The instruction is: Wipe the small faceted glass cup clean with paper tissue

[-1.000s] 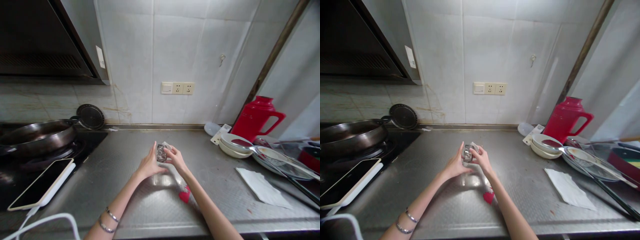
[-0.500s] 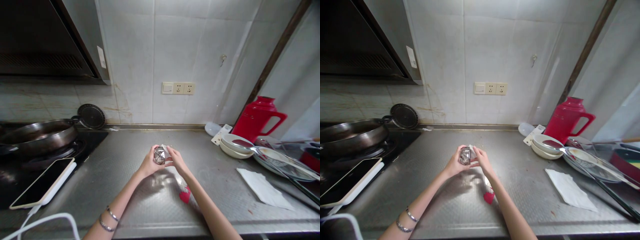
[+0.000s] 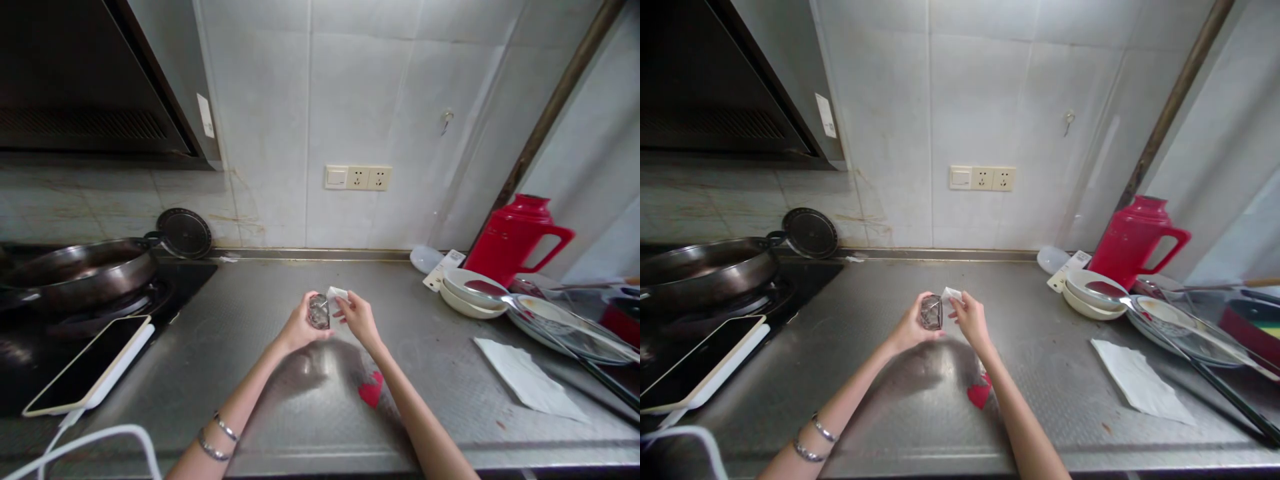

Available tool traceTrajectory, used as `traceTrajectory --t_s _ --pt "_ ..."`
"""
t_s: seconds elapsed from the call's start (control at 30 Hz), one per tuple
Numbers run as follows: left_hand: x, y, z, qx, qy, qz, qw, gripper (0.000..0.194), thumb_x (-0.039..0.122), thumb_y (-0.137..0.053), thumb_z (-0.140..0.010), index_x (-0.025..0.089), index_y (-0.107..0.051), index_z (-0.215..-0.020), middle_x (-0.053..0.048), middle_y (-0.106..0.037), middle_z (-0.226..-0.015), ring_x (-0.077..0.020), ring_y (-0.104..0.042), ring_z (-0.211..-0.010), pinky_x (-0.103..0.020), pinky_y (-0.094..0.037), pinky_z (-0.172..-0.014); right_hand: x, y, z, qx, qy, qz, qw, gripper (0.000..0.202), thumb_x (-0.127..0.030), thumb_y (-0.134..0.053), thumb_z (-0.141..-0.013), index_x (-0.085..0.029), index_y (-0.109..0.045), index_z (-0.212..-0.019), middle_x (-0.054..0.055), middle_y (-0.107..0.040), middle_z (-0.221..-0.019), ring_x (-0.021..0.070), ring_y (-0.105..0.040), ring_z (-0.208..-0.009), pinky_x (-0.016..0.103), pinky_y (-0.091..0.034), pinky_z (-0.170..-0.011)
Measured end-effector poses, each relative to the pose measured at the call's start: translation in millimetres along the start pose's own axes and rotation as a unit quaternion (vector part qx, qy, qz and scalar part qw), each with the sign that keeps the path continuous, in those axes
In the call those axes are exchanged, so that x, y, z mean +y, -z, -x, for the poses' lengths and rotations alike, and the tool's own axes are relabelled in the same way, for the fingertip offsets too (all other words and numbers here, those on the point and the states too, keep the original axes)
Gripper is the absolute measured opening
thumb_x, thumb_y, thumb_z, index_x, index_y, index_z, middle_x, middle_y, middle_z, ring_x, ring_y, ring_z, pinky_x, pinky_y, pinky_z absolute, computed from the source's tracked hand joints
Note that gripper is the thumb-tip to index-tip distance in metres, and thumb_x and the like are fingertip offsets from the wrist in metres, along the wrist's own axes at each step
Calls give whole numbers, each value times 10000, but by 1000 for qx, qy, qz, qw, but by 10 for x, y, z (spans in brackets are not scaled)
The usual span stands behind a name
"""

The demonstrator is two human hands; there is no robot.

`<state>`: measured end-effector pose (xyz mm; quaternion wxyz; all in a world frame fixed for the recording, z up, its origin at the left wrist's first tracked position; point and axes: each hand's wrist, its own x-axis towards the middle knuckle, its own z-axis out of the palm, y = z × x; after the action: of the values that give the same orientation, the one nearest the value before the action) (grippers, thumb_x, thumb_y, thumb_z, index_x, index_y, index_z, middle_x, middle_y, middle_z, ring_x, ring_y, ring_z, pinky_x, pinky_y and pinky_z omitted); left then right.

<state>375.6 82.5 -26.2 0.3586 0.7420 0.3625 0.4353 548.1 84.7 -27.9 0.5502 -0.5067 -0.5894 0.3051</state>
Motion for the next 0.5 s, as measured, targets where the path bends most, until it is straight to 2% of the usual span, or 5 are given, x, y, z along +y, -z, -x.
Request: traceTrajectory --t_s 0.13,0.27,0.37,0.43,0.5 --pt "-18 10 6 -23 5 -55 998 840 326 -844 -522 204 -384 -1214 -56 -624 -1057 -208 -615 -912 -314 -469 -828 11 83 -15 18 93 132 987 429 -544 -496 -837 -190 -511 -595 23 -578 -591 173 -622 -626 221 -450 -512" --pt "-48 -7 14 -37 10 -69 997 853 338 -842 -517 200 -394 -1230 -69 -619 -1087 -220 -612 -930 -318 -466 -823 21 103 -34 18 129 162 978 406 -492 -491 -847 -168 -613 -634 50 -603 -689 163 -574 -661 234 -436 -565" --pt "-51 -17 13 -33 12 -73 997 866 348 -850 -508 205 -398 -1233 -74 -616 -1104 -227 -608 -952 -328 -459 -846 32 97 -41 25 116 143 983 319 -436 -538 -823 -150 -668 -876 -4 -547 -622 131 -502 -559 234 -411 -545" --pt "-44 -15 10 -31 13 -71 997 866 346 -852 -506 210 -402 -1233 -69 -619 -1100 -226 -609 -955 -331 -458 -853 34 96 -39 20 113 118 986 379 -390 -560 -809 -151 -621 -1097 -28 -545 -628 112 -462 -511 225 -401 -522" --pt "-37 -9 7 -28 14 -73 997 860 345 -850 -508 210 -405 -1230 -66 -622 -1091 -226 -611 -954 -333 -460 -854 32 97 -33 11 111 104 988 401 -370 -574 -802 -161 -600 -1143 -25 -576 -653 104 -452 -489 220 -403 -504"
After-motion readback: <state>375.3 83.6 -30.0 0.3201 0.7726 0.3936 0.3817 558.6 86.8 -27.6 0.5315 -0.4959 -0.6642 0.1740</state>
